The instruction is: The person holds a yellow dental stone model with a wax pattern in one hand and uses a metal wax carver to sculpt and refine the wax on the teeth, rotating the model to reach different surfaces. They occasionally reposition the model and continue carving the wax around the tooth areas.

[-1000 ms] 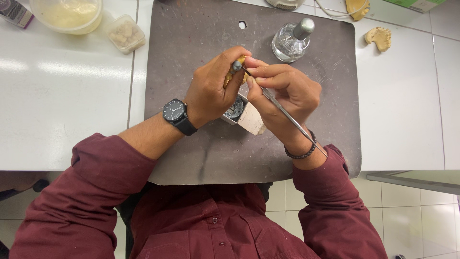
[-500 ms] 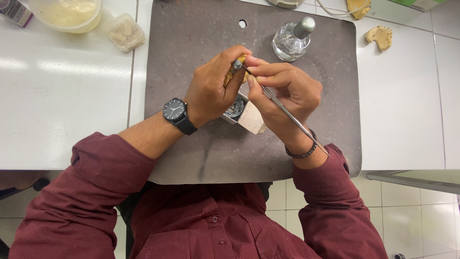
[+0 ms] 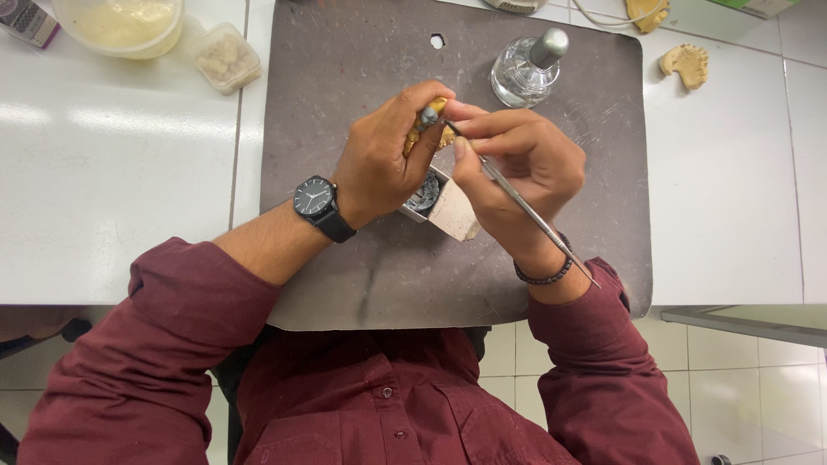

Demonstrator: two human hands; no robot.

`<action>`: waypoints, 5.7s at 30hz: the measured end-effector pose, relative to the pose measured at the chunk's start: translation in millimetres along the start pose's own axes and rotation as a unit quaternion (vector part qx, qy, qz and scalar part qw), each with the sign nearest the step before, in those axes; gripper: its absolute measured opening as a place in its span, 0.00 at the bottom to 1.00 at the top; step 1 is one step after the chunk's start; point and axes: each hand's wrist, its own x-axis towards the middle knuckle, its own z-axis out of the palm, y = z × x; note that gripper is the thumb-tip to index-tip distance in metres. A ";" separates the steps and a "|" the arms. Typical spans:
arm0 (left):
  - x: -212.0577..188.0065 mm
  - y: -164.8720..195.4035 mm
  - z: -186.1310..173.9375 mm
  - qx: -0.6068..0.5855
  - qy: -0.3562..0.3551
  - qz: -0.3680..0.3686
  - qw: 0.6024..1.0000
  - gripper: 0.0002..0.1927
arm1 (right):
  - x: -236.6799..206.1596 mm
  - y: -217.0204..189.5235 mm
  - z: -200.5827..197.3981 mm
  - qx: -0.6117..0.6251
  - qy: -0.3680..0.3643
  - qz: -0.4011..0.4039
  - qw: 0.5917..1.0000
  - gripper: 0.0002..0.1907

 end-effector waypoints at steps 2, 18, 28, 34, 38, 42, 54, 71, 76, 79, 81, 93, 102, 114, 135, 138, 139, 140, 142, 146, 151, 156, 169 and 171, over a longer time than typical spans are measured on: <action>0.3 2.9 1.2 -0.006 0.010 -0.010 1.000 0.12 | 1.6 -1.2 2.2 0.019 0.066 0.003 0.998 0.06; 1.1 10.5 -0.7 -0.019 0.022 -0.020 0.999 0.12 | 8.2 -1.4 -7.2 -0.297 -0.057 -0.179 0.936 0.24; 0.8 15.8 -1.3 -0.066 -0.002 -0.013 0.998 0.12 | 6.9 15.6 -25.8 -0.071 0.126 -0.019 0.989 0.34; -1.1 18.9 -3.5 -0.075 -0.004 -0.009 0.997 0.12 | 0.2 23.9 -26.3 -0.029 0.134 0.006 0.991 0.31; 2.1 19.5 -1.5 -0.087 -0.014 -0.033 0.996 0.10 | -4.0 19.5 -32.4 0.088 0.107 0.039 0.990 0.31; 9.3 21.8 1.2 -0.203 -0.001 -0.216 0.955 0.11 | -4.8 16.0 -30.5 0.159 0.072 0.084 0.981 0.29; 5.1 16.3 -0.1 -0.351 -0.030 -0.114 0.929 0.19 | 6.7 11.3 -9.3 -0.142 -0.032 -0.003 0.989 0.12; -5.3 -2.6 1.3 -0.308 -0.011 -0.039 0.950 0.21 | 9.3 9.1 -17.6 -0.162 -0.058 -0.096 0.980 0.12; -4.1 -3.2 1.2 -0.290 -0.015 -0.026 0.956 0.21 | 9.6 8.7 -17.6 -0.161 -0.060 -0.094 0.981 0.11; -4.3 -3.4 0.6 -0.285 -0.019 -0.020 0.958 0.21 | 9.7 9.0 -18.7 -0.159 -0.061 -0.096 0.981 0.10; -3.6 -3.2 0.7 -0.283 -0.018 -0.014 0.959 0.22 | 9.4 9.4 -18.8 -0.154 -0.062 -0.095 0.982 0.10; 0.5 7.4 -1.9 -0.263 -0.002 -0.015 0.965 0.24 | 5.6 10.6 -20.3 -0.107 -0.058 -0.071 0.990 0.09; -1.2 10.1 -3.4 -0.239 0.003 -0.020 0.971 0.23 | 4.4 10.8 -20.9 -0.074 -0.056 -0.056 0.994 0.10; -2.6 12.0 -1.9 -0.239 0.003 -0.032 0.971 0.22 | 4.5 8.0 -20.4 -0.089 -0.052 -0.060 0.993 0.10; 4.1 16.5 -6.0 -0.126 0.025 0.051 0.990 0.22 | 3.8 4.5 -22.0 -0.052 -0.061 -0.061 0.995 0.11; 3.6 18.4 -7.6 -0.098 0.031 0.058 0.993 0.21 | 5.6 2.4 -20.5 -0.049 -0.058 -0.059 0.995 0.10; 3.1 18.9 -7.9 -0.093 0.032 0.062 0.993 0.21 | 6.4 1.5 -20.0 -0.049 -0.055 -0.058 0.996 0.10; 2.9 19.3 -8.3 -0.087 0.033 0.072 0.993 0.20 | 7.4 1.1 -19.1 -0.051 -0.051 -0.059 0.996 0.09; 2.5 20.0 -8.1 -0.080 0.033 0.084 0.993 0.19 | 9.4 0.3 -18.5 -0.058 -0.048 -0.068 0.995 0.09; 2.6 18.6 -8.2 -0.048 0.022 0.126 0.991 0.19 | 10.1 -1.1 -17.5 -0.078 -0.061 -0.081 0.992 0.09; 0.0 17.7 -6.6 -0.056 0.013 0.117 0.992 0.19 | 9.3 -2.3 -16.9 -0.112 -0.062 -0.079 0.989 0.08; 1.4 13.7 -7.0 -0.107 -0.002 0.101 0.989 0.21 | 11.3 -5.8 -17.5 -0.145 -0.082 -0.121 0.979 0.13; 0.7 18.8 -9.6 -0.117 -0.002 0.104 0.988 0.26 | 8.4 -9.1 -17.8 -0.195 -0.066 -0.174 0.963 0.18; 0.7 19.1 -9.9 -0.114 -0.002 0.099 0.989 0.27 | 8.1 -9.5 -18.1 -0.200 -0.065 -0.177 0.961 0.17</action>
